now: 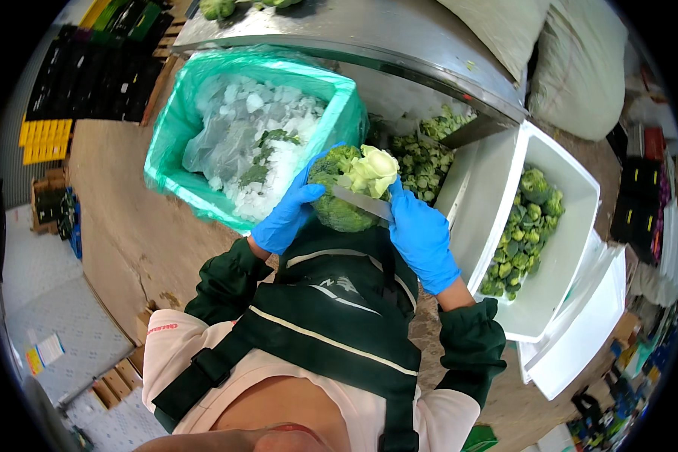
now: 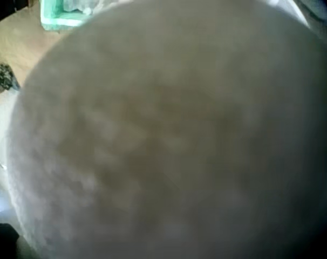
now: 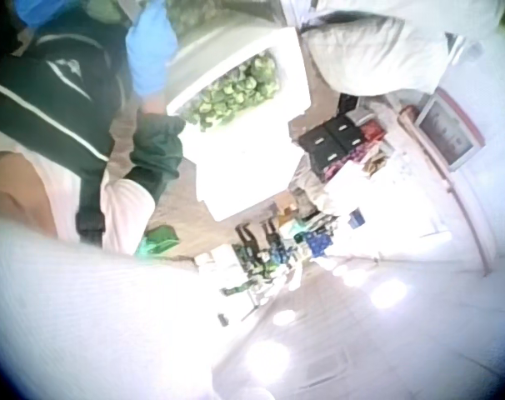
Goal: The person trims the stalks of broccoli heads using a knife and places the heads into a container filled with ice.
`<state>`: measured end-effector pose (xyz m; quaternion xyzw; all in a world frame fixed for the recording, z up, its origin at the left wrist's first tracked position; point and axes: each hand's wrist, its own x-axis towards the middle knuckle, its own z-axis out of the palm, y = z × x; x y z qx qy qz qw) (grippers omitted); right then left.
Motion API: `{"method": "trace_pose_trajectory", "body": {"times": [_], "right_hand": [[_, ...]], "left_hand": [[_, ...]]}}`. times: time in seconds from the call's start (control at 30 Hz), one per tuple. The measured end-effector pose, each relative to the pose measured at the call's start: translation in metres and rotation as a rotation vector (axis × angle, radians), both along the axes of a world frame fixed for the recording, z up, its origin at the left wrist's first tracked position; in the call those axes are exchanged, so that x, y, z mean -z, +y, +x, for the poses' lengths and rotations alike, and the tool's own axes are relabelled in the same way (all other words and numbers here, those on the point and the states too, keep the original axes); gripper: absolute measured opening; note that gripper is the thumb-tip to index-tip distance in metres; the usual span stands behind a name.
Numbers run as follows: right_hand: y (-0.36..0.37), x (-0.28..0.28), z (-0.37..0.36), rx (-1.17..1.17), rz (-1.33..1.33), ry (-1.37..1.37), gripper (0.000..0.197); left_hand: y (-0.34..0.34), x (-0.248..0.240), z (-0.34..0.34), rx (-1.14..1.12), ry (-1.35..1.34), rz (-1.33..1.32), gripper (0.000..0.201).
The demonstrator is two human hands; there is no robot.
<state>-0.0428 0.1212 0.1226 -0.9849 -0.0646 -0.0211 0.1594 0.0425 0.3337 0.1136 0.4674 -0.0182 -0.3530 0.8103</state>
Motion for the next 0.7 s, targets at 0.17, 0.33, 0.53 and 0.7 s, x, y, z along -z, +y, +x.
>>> {"method": "trace_pose_trajectory", "body": {"times": [0.17, 0.33, 0.53, 0.7], "right_hand": [[-0.005, 0.006, -0.018, 0.081, 0.127, -0.038, 0.054], [-0.022, 0.062, -0.022, 0.359, 0.14, 0.195, 0.052], [-0.036, 0.075, -0.048, 0.626, 0.979, 0.546, 0.044], [0.018, 0.036, -0.021, 0.531, 1.325, 0.246, 0.062]], "left_hand": [[-0.015, -0.006, -0.002, 0.229, -0.173, 0.063, 0.087], [-0.016, 0.001, 0.0, 0.279, -0.182, 0.137, 0.092], [-0.005, 0.007, 0.007, 0.291, -0.207, 0.062, 0.099], [-0.004, 0.044, -0.025, 0.016, 0.368, -0.275, 0.104]]}}
